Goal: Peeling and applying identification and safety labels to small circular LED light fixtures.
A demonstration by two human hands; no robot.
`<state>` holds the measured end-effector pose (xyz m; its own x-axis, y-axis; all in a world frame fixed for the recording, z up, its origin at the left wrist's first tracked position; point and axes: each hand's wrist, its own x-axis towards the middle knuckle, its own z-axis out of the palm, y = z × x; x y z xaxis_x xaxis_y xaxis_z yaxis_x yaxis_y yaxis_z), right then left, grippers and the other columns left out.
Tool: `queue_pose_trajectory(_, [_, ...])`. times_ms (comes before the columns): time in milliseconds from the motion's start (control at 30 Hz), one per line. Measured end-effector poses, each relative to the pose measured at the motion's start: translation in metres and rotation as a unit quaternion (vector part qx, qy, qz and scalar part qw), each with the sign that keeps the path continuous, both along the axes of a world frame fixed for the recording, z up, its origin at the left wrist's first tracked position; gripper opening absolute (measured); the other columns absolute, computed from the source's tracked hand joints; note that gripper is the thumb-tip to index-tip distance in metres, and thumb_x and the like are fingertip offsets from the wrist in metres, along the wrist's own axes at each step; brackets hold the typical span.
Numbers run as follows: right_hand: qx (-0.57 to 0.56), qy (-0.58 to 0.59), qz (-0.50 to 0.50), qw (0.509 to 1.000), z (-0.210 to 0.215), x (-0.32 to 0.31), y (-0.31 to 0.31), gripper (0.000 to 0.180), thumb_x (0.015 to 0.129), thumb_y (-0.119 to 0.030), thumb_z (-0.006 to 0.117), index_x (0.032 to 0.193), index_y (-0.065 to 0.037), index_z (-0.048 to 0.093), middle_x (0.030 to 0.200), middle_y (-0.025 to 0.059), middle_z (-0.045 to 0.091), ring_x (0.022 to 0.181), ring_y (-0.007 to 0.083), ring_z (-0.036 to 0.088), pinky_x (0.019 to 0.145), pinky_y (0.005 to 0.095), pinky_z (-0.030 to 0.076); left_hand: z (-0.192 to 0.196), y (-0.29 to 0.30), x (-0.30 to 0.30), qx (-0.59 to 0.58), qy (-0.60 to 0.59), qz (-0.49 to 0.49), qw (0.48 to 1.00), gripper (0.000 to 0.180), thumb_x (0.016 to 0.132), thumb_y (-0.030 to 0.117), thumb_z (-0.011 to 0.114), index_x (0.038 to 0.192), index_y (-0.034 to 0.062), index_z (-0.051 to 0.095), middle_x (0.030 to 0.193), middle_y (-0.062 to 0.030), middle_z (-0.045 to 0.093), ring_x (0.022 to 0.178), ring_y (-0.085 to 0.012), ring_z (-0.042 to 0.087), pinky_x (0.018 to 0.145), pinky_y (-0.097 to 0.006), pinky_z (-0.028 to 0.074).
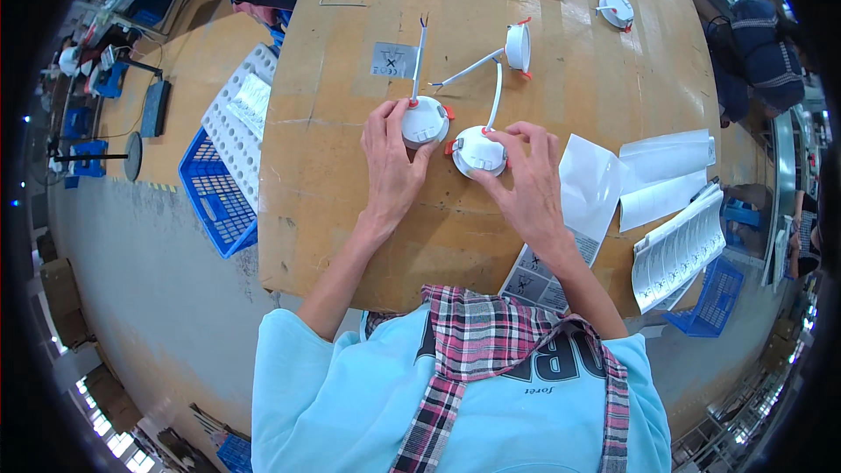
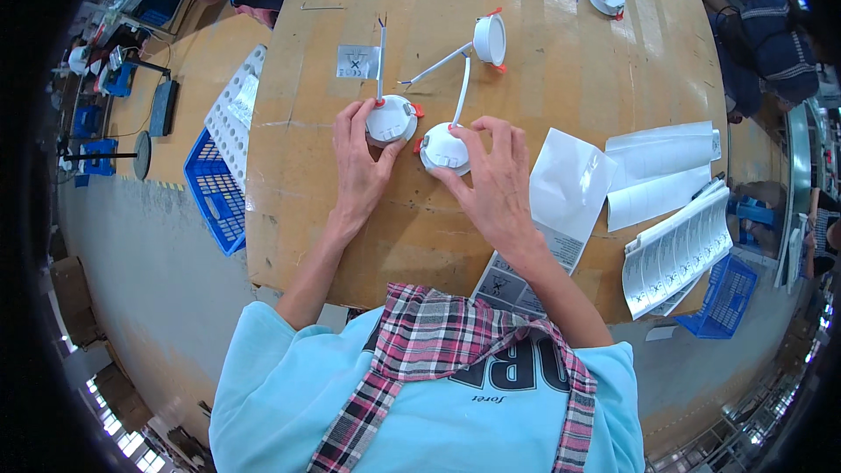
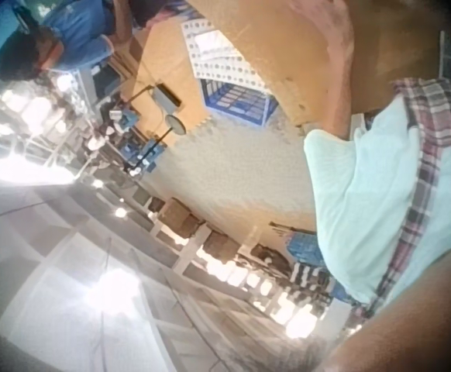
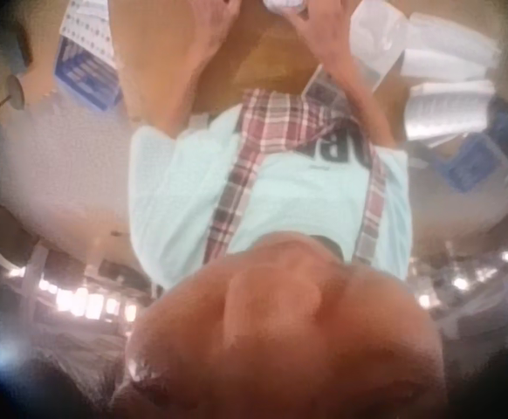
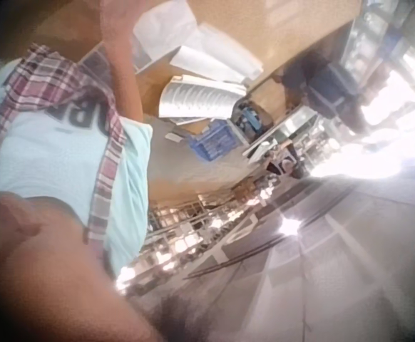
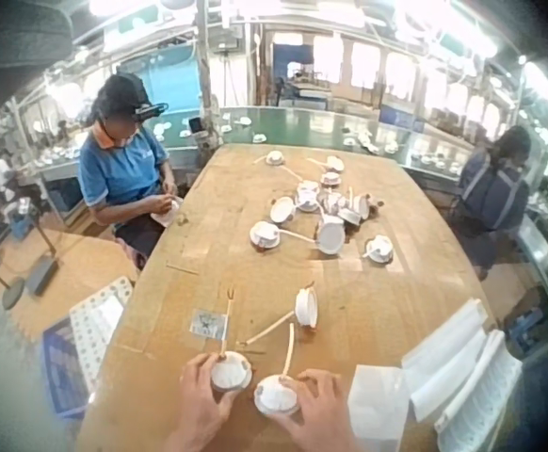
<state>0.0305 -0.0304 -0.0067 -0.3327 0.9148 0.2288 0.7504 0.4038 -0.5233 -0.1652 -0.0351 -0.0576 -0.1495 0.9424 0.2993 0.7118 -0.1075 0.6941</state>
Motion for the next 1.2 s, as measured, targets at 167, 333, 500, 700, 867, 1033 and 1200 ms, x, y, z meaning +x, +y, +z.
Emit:
queue_pose_trajectory(167, [0.024, 0.092, -0.009, 0.995, 0.020, -0.001, 0.013, 0.033, 0.078, -0.019, 0.076, 0.105, -0.003, 0.064, 0.103, 0.0109, 0.055, 0.096, 0.0277, 0.052, 0.083, 0.0373, 0.045, 0.027, -0.017, 0.004, -0.002, -0.069, -0.022, 0.997, 0.066, 0.072, 0.008, 0.077, 0.131, 0.0025, 0.047, 0.125, -0.0164, 0.043, 0.118, -0.0330, 0.044, 0.098, -0.043, 0.037])
queue_pose_trajectory(333, [-0.247, 0.402, -0.017, 0.882, 0.029, -0.014, 0.038, 0.027, 0.088, -0.020, 0.068, 0.100, 0.003, 0.063, 0.084, 0.0067, 0.064, 0.076, 0.0133, 0.060, 0.067, 0.0291, 0.048, 0.075, -0.038, 0.015, -0.048, -0.108, -0.134, 0.984, 0.066, 0.069, 0.007, 0.076, 0.128, 0.0032, 0.049, 0.122, -0.0182, 0.044, 0.115, -0.0351, 0.046, 0.096, -0.043, 0.039])
queue_pose_trajectory(500, [-0.287, 0.419, -0.050, 0.860, 0.024, 0.000, 0.038, 0.026, 0.089, -0.025, 0.068, 0.092, 0.000, 0.064, 0.074, 0.0018, 0.063, 0.068, 0.0082, 0.058, 0.061, 0.0227, 0.045, 0.078, -0.055, 0.033, -0.066, -0.141, -0.227, 0.962, 0.061, 0.069, 0.009, 0.076, 0.124, 0.0021, 0.051, 0.119, -0.0183, 0.046, 0.112, -0.0349, 0.050, 0.095, -0.042, 0.043])
queue_pose_trajectory(700, [-0.359, 0.371, -0.054, 0.855, 0.025, 0.014, 0.021, 0.024, 0.089, -0.024, 0.068, 0.082, -0.002, 0.065, 0.071, 0.0003, 0.062, 0.057, 0.0042, 0.051, 0.051, 0.0204, 0.041, 0.059, -0.046, 0.025, -0.058, -0.242, -0.168, 0.954, 0.053, 0.080, 0.023, 0.070, 0.123, -0.0008, 0.051, 0.119, -0.0153, 0.047, 0.113, -0.0250, 0.049, 0.090, -0.034, 0.044])
queue_pose_trajectory(867, [-0.398, 0.359, -0.025, 0.844, 0.013, 0.008, 0.011, 0.025, 0.090, -0.025, 0.067, 0.087, 0.000, 0.068, 0.071, 0.0002, 0.061, 0.056, 0.0046, 0.052, 0.052, 0.0203, 0.043, 0.040, -0.022, 0.020, -0.201, -0.483, -0.100, 0.846, 0.030, 0.094, 0.026, 0.060, 0.110, 0.0009, 0.061, 0.100, -0.0039, 0.062, 0.093, -0.0107, 0.057, 0.077, -0.025, 0.044])
queue_pose_trajectory(1033, [-0.386, 0.375, -0.015, 0.843, 0.006, -0.001, 0.005, 0.030, 0.091, -0.029, 0.066, 0.089, 0.001, 0.069, 0.069, -0.0002, 0.060, 0.055, 0.0039, 0.052, 0.049, 0.0201, 0.042, 0.025, -0.019, 0.008, -0.265, -0.559, -0.114, 0.777, 0.020, 0.095, 0.025, 0.058, 0.092, 0.0068, 0.066, 0.082, 0.0018, 0.065, 0.075, -0.0034, 0.056, 0.068, -0.022, 0.043])
queue_pose_trajectory(1200, [-0.390, 0.377, -0.031, 0.839, -0.003, -0.001, 0.003, 0.033, 0.092, -0.031, 0.064, 0.082, -0.001, 0.068, 0.063, -0.0004, 0.059, 0.053, 0.0039, 0.053, 0.047, 0.0197, 0.040, 0.021, -0.021, 0.006, -0.307, -0.611, -0.094, 0.724, 0.018, 0.094, 0.025, 0.061, 0.090, 0.0087, 0.068, 0.082, 0.0020, 0.066, 0.072, -0.0025, 0.057, 0.065, -0.020, 0.042])
